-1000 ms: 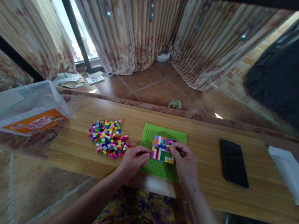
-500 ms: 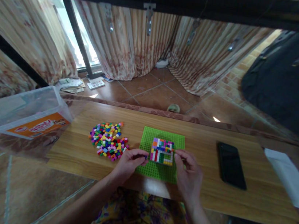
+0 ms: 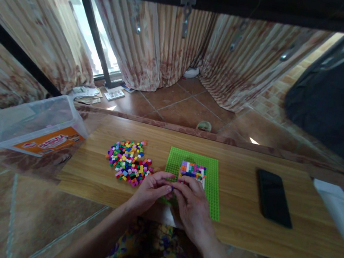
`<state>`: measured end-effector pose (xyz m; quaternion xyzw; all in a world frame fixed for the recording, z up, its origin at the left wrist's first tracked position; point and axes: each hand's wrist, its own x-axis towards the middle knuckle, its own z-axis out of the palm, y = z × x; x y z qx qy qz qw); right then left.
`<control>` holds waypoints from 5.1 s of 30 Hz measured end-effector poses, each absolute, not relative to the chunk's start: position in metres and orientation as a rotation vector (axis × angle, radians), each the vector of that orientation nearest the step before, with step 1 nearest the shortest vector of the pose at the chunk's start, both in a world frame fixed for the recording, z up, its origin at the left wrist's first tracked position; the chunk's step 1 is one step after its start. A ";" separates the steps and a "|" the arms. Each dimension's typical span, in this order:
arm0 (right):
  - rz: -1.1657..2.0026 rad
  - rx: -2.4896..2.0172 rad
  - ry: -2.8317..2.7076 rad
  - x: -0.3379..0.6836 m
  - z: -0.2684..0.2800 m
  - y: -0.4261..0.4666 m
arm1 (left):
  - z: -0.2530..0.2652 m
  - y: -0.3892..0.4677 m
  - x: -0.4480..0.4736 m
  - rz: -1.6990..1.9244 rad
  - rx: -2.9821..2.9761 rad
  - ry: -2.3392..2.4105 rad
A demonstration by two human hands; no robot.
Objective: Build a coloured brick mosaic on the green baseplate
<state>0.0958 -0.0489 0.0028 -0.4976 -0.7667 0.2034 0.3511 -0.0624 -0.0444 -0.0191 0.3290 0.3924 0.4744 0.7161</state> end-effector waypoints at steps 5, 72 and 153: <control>0.517 -1.337 -1.872 0.110 0.007 -0.050 | -0.017 -0.043 -0.061 1.056 0.754 0.890; 0.314 -1.993 -1.575 0.141 -0.016 -0.024 | -0.008 -0.058 -0.060 1.107 0.806 1.085; 0.721 -1.511 -1.512 0.151 -0.006 -0.027 | 0.011 -0.052 -0.044 0.937 1.473 1.395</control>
